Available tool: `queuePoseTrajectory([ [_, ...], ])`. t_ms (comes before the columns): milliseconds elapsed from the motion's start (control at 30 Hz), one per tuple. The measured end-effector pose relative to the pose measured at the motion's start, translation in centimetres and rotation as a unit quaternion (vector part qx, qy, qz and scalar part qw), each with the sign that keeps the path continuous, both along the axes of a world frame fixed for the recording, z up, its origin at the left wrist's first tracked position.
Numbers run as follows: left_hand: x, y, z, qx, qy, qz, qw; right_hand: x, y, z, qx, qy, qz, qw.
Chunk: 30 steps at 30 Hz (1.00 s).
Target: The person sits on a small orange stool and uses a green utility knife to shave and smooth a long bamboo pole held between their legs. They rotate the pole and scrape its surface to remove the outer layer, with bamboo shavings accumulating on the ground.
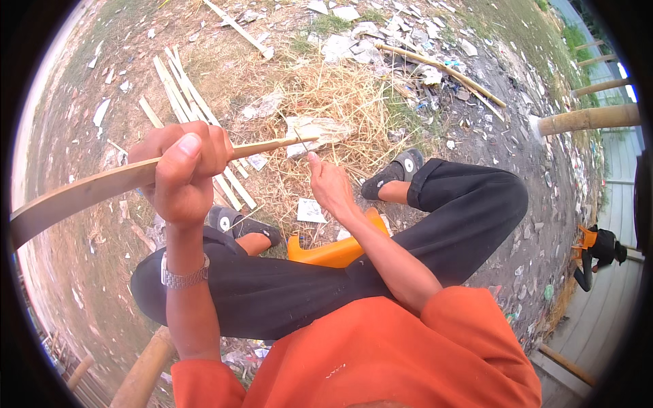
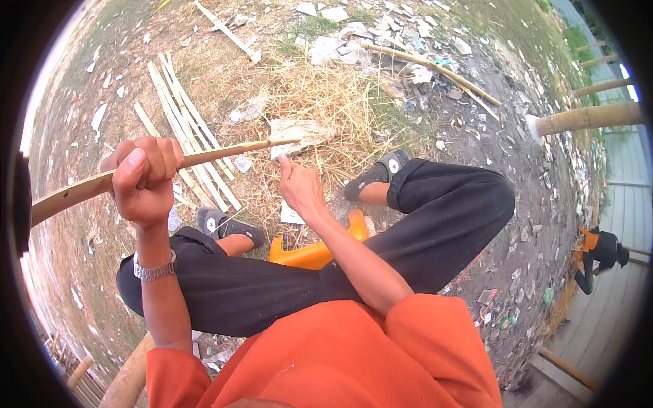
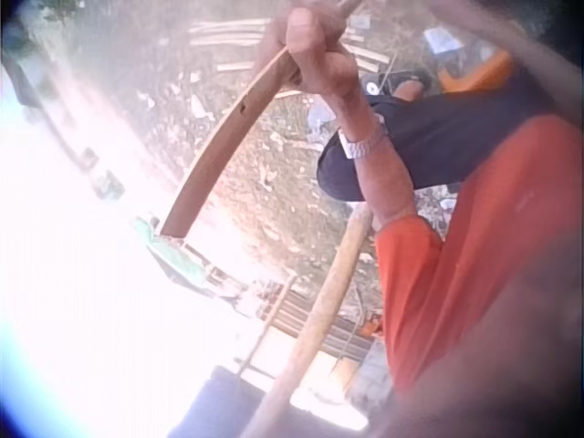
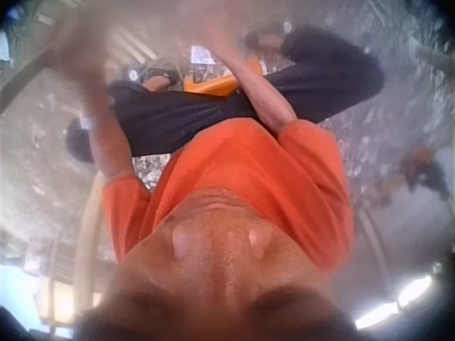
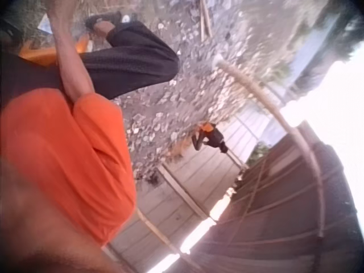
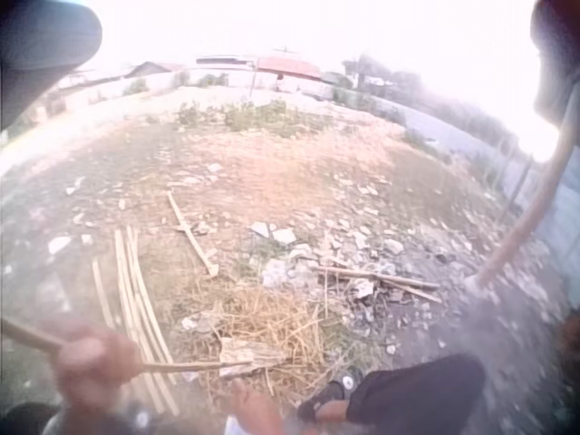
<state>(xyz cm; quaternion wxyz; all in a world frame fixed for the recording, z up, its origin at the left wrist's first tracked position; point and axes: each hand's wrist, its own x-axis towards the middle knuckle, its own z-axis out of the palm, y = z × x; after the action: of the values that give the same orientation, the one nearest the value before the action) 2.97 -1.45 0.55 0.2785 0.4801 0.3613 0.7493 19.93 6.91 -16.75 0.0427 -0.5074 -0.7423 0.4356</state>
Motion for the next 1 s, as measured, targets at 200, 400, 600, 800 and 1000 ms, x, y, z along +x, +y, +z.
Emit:
queuePoseTrajectory([
  [200, 0.4, 0.3, -0.2, -0.008, -0.048, 0.027, 0.998, -1.1, -1.2, -1.8, 0.054, 0.052, -0.029, 0.997],
  [400, 0.8, 0.2, -0.5, -0.026, -0.043, 0.054, 0.997, -1.7, -2.3, -0.5, 0.024, 0.085, -0.042, 0.995],
  [600, -0.1, 0.3, -0.2, -0.029, -0.077, 0.111, 0.990, -2.6, -0.4, -1.5, 0.024, 0.043, -0.022, 0.999],
  [800, 1.2, 1.0, -0.2, -0.026, -0.080, 0.152, 0.985, -2.5, -1.2, -4.2, 0.032, 0.014, -0.058, 0.998],
  [1000, 2.0, 0.5, -0.4, -0.053, -0.074, 0.204, 0.975, -2.6, -1.7, -1.1, 0.049, 0.069, -0.031, 0.996],
])
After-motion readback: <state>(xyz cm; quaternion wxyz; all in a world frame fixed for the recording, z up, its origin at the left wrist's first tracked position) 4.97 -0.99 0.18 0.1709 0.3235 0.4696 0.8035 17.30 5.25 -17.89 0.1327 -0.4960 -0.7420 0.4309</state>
